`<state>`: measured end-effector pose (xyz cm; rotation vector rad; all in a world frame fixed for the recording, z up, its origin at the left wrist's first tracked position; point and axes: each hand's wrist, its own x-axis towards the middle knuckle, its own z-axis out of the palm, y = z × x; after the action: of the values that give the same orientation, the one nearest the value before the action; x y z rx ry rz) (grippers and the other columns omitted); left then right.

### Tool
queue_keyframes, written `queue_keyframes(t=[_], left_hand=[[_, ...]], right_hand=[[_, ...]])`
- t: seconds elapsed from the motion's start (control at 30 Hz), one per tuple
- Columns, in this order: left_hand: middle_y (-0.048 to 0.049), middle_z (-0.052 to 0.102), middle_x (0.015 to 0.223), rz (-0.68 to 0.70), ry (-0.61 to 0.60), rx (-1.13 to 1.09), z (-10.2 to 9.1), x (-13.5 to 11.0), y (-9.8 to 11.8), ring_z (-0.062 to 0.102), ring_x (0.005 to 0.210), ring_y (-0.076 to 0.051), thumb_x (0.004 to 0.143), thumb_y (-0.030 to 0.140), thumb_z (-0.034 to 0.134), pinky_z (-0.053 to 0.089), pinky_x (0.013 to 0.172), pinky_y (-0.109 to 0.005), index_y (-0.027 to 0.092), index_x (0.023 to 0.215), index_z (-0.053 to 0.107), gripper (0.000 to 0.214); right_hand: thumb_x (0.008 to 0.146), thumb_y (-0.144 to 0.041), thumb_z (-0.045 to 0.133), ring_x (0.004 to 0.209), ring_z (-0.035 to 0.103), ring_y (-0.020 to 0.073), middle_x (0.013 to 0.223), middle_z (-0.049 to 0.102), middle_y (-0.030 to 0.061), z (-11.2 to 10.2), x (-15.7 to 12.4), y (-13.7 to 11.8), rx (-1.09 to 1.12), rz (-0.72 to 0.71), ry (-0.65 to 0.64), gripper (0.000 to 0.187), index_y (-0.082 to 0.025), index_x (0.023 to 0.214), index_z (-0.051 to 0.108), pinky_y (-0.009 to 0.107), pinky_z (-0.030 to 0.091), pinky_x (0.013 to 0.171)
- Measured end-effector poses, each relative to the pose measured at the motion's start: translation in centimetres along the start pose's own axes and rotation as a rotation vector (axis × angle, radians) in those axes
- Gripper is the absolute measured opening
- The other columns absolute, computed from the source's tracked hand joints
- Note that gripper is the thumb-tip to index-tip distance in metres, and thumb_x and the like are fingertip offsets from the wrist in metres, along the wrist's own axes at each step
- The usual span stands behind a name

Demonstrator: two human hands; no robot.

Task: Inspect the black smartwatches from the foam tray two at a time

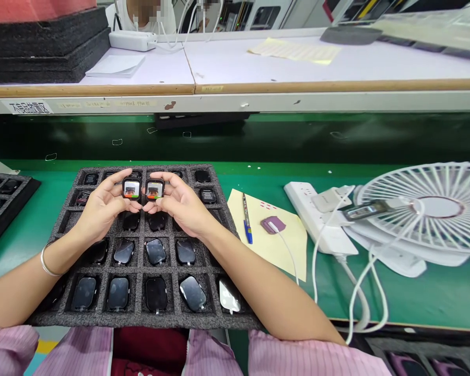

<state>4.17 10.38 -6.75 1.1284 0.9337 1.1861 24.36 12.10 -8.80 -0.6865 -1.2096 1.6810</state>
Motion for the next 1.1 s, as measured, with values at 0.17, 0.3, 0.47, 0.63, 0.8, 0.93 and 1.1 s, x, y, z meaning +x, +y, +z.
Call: queue_keyframes(t=[0.17,0.3,0.47,0.63,0.8,0.93,1.1], left_hand=[[-0.0046,0.076,0.106,0.032,-0.006,0.031,-0.24,0.27,-0.33,0.075,0.072,-0.013,0.071,0.015,0.076,0.066,0.074,-0.028,0.018,0.138,0.056,0.070],[-0.0029,0.075,0.102,0.031,-0.007,0.033,-0.21,0.28,-0.29,0.075,0.071,-0.013,0.070,0.015,0.077,0.065,0.073,-0.027,0.018,0.136,0.055,0.069],[-0.0030,0.076,0.101,0.026,-0.011,0.027,-0.26,0.24,-0.30,0.074,0.069,-0.013,0.070,0.016,0.079,0.064,0.070,-0.026,0.017,0.136,0.054,0.070],[-0.0027,0.076,0.098,0.048,-0.026,0.056,-0.44,0.38,-0.36,0.074,0.069,-0.013,0.072,0.018,0.079,0.064,0.070,-0.026,0.018,0.136,0.055,0.068],[-0.0023,0.076,0.100,0.062,-0.032,0.044,-0.43,0.51,-0.31,0.075,0.070,-0.013,0.072,0.017,0.079,0.064,0.070,-0.024,0.018,0.136,0.056,0.068],[-0.0010,0.076,0.096,0.072,-0.044,0.036,-0.58,0.62,-0.60,0.075,0.070,-0.013,0.072,0.016,0.078,0.064,0.068,-0.024,0.017,0.139,0.055,0.071],[-0.0026,0.077,0.100,0.085,-0.056,0.051,-0.86,0.74,-0.94,0.076,0.072,-0.013,0.073,0.014,0.077,0.065,0.070,-0.024,0.018,0.142,0.056,0.072]], right_hand=[[0.077,-0.018,0.078,0.081,0.077,0.0176,0.102,0.075,0.0005,-0.07,0.08,0.13,-0.005,-0.018,-0.008,0.054,-0.025,0.126,0.057,0.035,0.064,0.079],[0.077,-0.018,0.079,0.081,0.078,0.0183,0.100,0.075,-0.0002,-0.04,0.12,0.05,0.003,-0.005,-0.010,0.055,-0.025,0.127,0.057,0.035,0.064,0.080],[0.075,-0.015,0.079,0.078,0.078,0.0173,0.100,0.077,-0.0001,0.04,0.12,-0.03,0.033,0.002,-0.027,0.056,-0.025,0.126,0.057,0.034,0.065,0.079],[0.077,-0.017,0.078,0.078,0.077,0.0181,0.095,0.075,-0.0018,0.08,0.04,-0.04,0.014,-0.010,-0.028,0.055,-0.026,0.127,0.057,0.036,0.065,0.081],[0.077,-0.017,0.077,0.081,0.078,0.0190,0.097,0.076,-0.0010,0.10,-0.02,-0.07,0.008,-0.016,-0.021,0.055,-0.026,0.127,0.056,0.035,0.065,0.082],[0.076,-0.016,0.077,0.080,0.079,0.0184,0.098,0.077,-0.0003,0.00,0.02,0.06,0.030,-0.020,-0.025,0.057,-0.024,0.128,0.056,0.034,0.065,0.080],[0.077,-0.014,0.076,0.081,0.079,0.0166,0.098,0.077,-0.0015,-0.16,0.06,0.17,0.046,-0.026,-0.043,0.057,-0.023,0.129,0.055,0.031,0.065,0.080]])
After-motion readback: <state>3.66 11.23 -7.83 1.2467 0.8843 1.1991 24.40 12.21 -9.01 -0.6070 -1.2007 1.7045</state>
